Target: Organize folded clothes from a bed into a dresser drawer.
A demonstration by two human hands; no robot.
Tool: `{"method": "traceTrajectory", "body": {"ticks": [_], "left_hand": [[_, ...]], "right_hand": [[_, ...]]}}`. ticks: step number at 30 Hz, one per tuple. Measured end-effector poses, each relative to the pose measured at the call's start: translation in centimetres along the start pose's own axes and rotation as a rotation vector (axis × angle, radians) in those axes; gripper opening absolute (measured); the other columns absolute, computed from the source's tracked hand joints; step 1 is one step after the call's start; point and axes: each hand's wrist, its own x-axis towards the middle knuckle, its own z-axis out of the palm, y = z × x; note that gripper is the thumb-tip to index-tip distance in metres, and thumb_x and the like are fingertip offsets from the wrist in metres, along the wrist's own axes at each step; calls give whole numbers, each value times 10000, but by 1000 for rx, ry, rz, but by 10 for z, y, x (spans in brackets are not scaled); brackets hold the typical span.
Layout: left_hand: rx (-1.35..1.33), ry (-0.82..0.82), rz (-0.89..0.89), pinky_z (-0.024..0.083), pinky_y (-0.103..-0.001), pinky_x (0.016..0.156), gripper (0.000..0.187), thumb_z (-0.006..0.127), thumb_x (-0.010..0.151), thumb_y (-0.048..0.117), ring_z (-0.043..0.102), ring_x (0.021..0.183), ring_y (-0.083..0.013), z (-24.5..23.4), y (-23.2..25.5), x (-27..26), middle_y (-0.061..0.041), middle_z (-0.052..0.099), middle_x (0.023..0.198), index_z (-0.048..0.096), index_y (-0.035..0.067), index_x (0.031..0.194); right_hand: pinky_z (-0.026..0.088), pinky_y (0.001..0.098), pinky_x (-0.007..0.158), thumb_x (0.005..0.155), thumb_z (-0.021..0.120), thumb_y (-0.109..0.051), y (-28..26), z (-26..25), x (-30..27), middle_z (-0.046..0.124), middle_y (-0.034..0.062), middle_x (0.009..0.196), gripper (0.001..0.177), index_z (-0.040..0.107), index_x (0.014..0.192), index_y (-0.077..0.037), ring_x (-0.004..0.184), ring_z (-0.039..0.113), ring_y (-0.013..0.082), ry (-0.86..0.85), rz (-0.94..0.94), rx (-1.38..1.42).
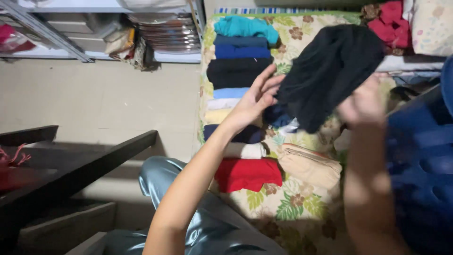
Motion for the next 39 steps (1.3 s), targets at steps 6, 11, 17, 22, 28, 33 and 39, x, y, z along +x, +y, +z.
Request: {"method": "traceTrajectory", "body": {"ticks": [6,11,17,22,28,33,39], "left_hand": [[495,272,37,511,-270,1059,507,735,1006,220,634,1189,-131,-3,77,-17,-90,716,1278,568,28,1445],[501,518,-190,532,-251,899,413,754,954,172,670,1007,-108,-58,102,-42,-62,739,1115,627,-44,1282],[-223,630,-310,612,-332,784,273,639,976,119,738,864,-199,-95,124,-81,-132,757,1038,687,-52,1184],[-296,688,-339,601,-339,812,333,625,1009,211,741,888,-218,-124,98,-107,-148,758,1053,688,-60,1191],[-34,689,-292,479,-275,965,494,537,1026,429,623,1135,-139,-9,159,-125,-44,668,1264,592,53,1343],[732,780,255,426,-342,1083,714,812,834,158,546,1271,-236,4,176,-204,-158,579,1352,453,-69,1408],[276,1226,216,560,-337,953,375,681,936,49,675,1075,-191,-14,251,-378,-104,706,1180,598,-14,1296]], "right_hand": [[464,435,1181,1080,482,-325,83,102,11,632,101,1413,458,567,1421,-31,1309,605,260,84,233,774],[483,415,1104,1070,479,-360,95,157,0,657,100,1328,453,602,1373,-47,1215,626,263,220,346,975],[424,442,1136,1060,429,-472,90,181,0,581,102,1391,557,531,1424,-63,1256,569,279,135,426,1005],[380,462,1159,1052,391,-555,85,192,-1,524,104,1438,639,477,1463,-74,1288,527,291,82,480,1019],[334,465,1194,1032,332,-645,83,243,-5,447,100,1523,747,397,1529,-91,1357,467,291,-45,524,935],[291,371,1262,1017,299,-651,47,341,-15,384,87,1665,821,314,1632,-106,1526,377,223,-364,332,655],[296,353,1233,985,656,-263,21,458,-33,366,74,1650,729,288,1591,-93,1541,329,198,-855,335,451]]}}
